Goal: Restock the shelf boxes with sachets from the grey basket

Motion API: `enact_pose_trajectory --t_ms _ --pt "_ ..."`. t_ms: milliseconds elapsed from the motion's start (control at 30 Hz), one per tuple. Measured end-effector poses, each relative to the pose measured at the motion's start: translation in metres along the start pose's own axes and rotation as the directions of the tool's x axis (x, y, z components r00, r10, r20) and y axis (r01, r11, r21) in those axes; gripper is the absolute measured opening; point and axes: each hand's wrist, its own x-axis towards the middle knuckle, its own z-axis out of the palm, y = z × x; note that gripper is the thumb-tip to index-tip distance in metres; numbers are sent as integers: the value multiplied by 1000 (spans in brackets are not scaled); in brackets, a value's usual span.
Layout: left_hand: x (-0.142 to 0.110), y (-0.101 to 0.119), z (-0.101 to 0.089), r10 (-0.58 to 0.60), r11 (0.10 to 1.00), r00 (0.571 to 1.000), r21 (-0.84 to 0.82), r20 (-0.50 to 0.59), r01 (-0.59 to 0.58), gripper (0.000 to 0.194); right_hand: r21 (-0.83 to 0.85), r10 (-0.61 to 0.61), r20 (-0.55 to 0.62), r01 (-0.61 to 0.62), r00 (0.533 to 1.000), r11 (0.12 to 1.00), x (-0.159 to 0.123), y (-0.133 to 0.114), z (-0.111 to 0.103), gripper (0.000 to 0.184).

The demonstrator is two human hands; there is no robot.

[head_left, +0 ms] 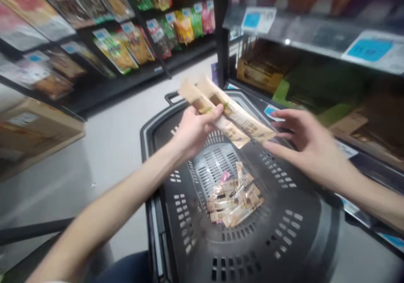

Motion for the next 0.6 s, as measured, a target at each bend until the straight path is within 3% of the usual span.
enact_pose_trajectory --t_ms 133,233,333,467,600 --pt "-4 -4 -2 -73 950 990 -311 -121 32 12 356 183 258 -269 949 895 45 -13 64 47" --pt "-8 -9 -4 -99 926 987 -376 -130 44 9 500 205 306 -340 930 797 47 -15 85 47" --pt "-15 -13 -3 -46 950 999 -311 -26 36 14 514 201 296 -333 934 790 41 -14 87 44" --pt "-18 -10 -3 12 974 994 -225 111 13 26 526 189 143 -236 972 817 42 -7 77 39" --pt "-5 -2 -17 147 980 989 -137 28 -142 33 540 147 -8 -119 989 833 53 4 63 36"
